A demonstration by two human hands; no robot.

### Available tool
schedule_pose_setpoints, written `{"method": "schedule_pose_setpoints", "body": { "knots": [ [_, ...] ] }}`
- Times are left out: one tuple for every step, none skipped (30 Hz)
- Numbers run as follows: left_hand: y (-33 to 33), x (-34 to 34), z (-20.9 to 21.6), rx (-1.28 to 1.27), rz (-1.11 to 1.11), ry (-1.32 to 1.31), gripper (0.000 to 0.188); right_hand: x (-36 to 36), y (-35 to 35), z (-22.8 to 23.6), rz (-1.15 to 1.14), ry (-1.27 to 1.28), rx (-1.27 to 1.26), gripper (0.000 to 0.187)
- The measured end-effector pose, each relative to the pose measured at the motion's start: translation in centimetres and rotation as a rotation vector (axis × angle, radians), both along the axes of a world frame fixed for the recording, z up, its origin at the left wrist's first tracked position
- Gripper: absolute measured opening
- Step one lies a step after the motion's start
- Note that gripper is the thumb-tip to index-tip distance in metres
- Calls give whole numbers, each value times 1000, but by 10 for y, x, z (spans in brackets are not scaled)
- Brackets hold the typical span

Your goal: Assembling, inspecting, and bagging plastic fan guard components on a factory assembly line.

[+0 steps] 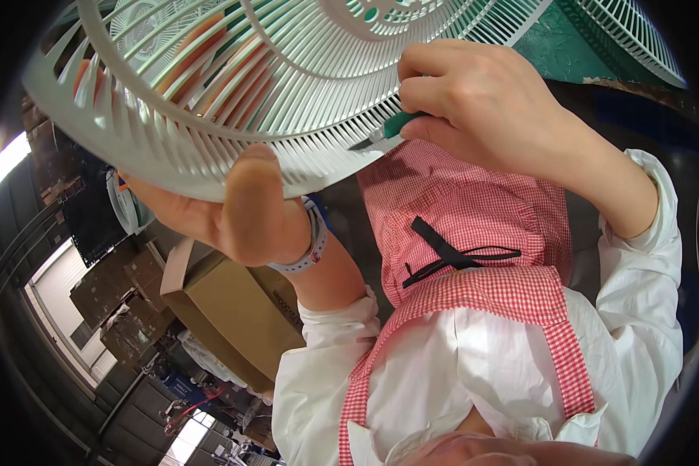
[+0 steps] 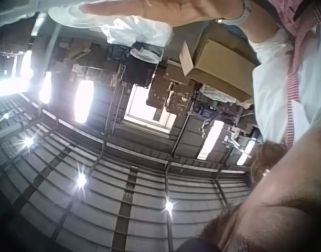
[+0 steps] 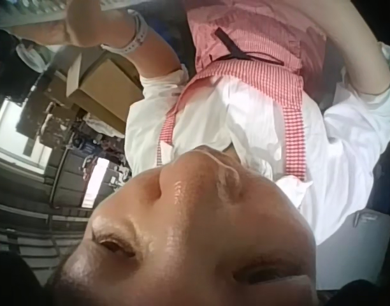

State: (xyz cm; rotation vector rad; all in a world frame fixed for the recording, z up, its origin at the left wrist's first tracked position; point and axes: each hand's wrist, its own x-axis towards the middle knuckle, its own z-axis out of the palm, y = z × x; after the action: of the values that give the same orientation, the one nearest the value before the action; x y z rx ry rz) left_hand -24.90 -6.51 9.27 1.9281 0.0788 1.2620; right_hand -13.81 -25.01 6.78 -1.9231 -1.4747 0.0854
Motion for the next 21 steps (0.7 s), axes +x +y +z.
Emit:
{"method": "schedule_pose_setpoints", "body": {
  "knots": [
    [0,0,0,2,6,-1,79,0,-1,1,12,10,-26,20],
    [1,-1,0,6,9,-7,79,0,-1,1,23,20,-53,20],
    [1,-1,0,6,14,-9,79,0,-1,1,23,21,-53,20],
    [1,-2,0,12,17,-6,80,-1,-1,1,8,22,-43,20],
    [1,-3,1,12,21,-8,80,-1,0,0,-6,24,-33,20],
    [2,-3,0,16,25,-9,80,0,1,-1,-8,24,-33,20],
    [2,-3,0,16,27,-9,80,1,2,-2,-10,23,-32,20],
    [2,-3,0,17,24,-10,80,2,2,-2,-13,21,-30,20],
    [2,-3,0,19,28,-10,80,1,2,-2,-12,22,-29,20],
    [2,-4,0,20,32,-11,81,1,1,0,5,53,-53,20],
    [2,-5,0,23,35,-10,81,0,1,0,21,84,-77,20],
    [2,-5,1,22,37,-7,81,0,0,0,21,85,-76,20],
    [2,-6,1,20,39,-10,81,0,-1,-2,19,112,-70,20],
    [3,-6,3,27,41,-8,81,0,-2,-3,17,139,-63,19],
    [4,-7,3,24,40,-8,82,0,-1,-5,16,139,-64,19],
    [3,-7,3,23,42,-7,82,0,0,-7,12,146,-54,19],
    [3,-6,1,26,39,-7,82,0,0,-9,9,153,-43,19],
    [3,-7,1,28,40,-4,82,0,1,-11,10,154,-42,19],
    [1,-7,-1,28,38,-3,82,-1,1,-13,4,186,-42,20],
    [1,-7,-2,24,43,-1,83,-1,1,-15,-2,218,-42,20],
    [0,-8,-2,29,49,0,83,-2,1,-18,-2,219,-41,20]
  ]
}}
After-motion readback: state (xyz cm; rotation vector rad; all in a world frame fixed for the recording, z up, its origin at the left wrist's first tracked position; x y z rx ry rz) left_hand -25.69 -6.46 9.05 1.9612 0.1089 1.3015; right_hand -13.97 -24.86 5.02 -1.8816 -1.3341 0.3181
